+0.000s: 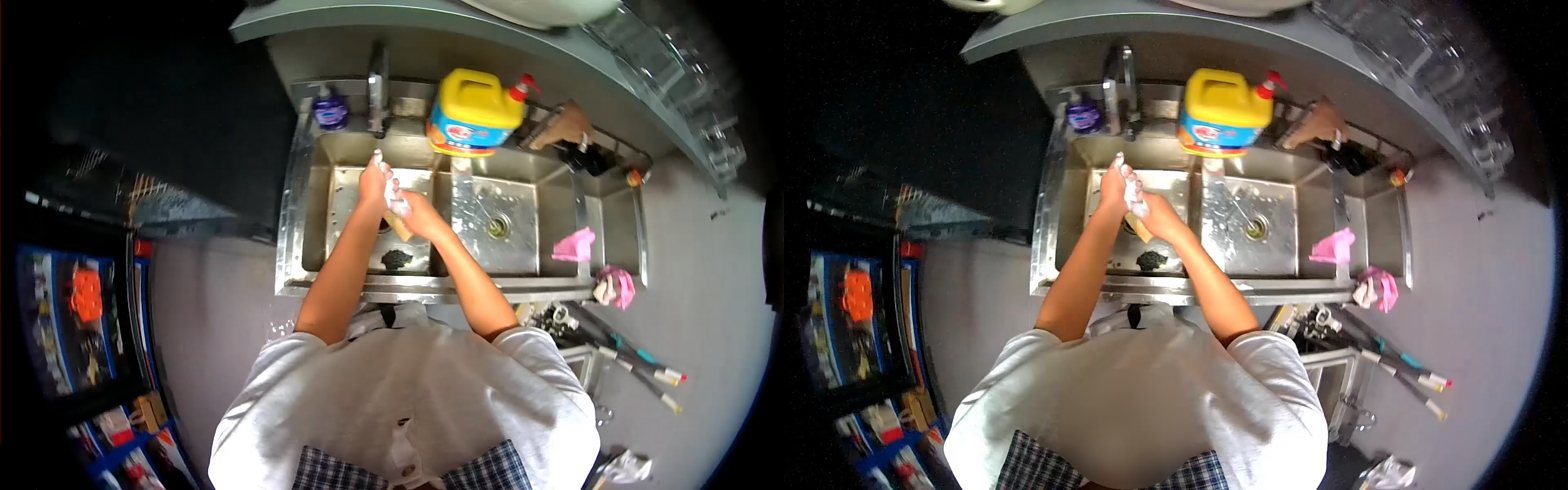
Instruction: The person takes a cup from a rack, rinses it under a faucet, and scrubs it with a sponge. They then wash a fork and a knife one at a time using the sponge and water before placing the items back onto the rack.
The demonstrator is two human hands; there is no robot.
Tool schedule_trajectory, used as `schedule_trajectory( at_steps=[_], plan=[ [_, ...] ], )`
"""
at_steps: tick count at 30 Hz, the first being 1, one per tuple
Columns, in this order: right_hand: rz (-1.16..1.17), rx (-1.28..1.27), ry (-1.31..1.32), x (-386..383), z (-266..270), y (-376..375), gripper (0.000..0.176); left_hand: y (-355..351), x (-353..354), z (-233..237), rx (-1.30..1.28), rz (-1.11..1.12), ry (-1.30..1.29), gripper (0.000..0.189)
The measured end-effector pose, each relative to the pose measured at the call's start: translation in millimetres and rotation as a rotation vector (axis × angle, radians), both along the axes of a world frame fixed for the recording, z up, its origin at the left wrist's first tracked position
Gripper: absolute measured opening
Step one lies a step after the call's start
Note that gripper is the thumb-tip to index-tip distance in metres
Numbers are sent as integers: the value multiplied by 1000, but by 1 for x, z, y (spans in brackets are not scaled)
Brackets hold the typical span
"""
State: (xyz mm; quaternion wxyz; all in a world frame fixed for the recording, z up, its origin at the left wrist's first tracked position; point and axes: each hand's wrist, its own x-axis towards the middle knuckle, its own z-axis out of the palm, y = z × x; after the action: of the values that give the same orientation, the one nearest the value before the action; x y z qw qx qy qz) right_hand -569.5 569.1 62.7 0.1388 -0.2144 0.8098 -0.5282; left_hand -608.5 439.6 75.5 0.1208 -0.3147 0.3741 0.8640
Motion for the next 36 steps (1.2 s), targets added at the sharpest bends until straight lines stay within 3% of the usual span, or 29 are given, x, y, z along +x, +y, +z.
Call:
schedule_trajectory(
  at_steps=[1,3,7,10,12,13,15,16,17,18,22,25,26,29,31,33,36],
  plan=[
    [38,84,-54,-4,2,-5,15,-8,3,-6,-41,71,9,42],
    [88,-100,29,-14,-24,-15,16,-13,1,-16,-104,212,39,39],
    [74,-534,-762,3,-23,-17,19,-30,19,-39,-54,341,294,31],
    [213,-847,-1322,-5,-10,-13,20,-29,28,-18,136,260,405,24],
    [399,-1096,-1477,-3,-18,-13,18,-20,43,8,304,125,519,27],
    [492,-1220,-1549,-2,-20,-11,18,-18,46,9,357,160,519,26],
    [414,-1172,-1555,1,-22,-6,22,-12,54,13,477,248,525,25],
    [399,-1117,-1563,2,-20,-5,22,-16,52,-2,676,136,658,20],
    [381,-1066,-1571,6,-19,-3,21,-18,52,-17,601,146,588,18],
    [370,-1014,-1482,8,-25,-4,19,-17,53,-13,526,154,522,16],
    [-91,-623,-1008,3,-31,6,20,-9,48,-7,436,242,386,12],
    [-299,-343,-26,4,-26,13,26,0,40,-10,424,334,331,12],
    [-320,-323,128,0,-24,17,30,3,39,-13,430,380,318,12],
    [-428,-82,363,5,19,24,29,-1,37,-24,403,390,304,12],
    [-468,-75,316,6,45,24,29,-5,42,-29,392,376,295,14],
    [-517,-170,594,-1,39,9,32,-2,44,-34,340,349,255,18],
    [-135,3,692,13,26,-16,40,14,51,-41,282,359,146,23]
  ],
)
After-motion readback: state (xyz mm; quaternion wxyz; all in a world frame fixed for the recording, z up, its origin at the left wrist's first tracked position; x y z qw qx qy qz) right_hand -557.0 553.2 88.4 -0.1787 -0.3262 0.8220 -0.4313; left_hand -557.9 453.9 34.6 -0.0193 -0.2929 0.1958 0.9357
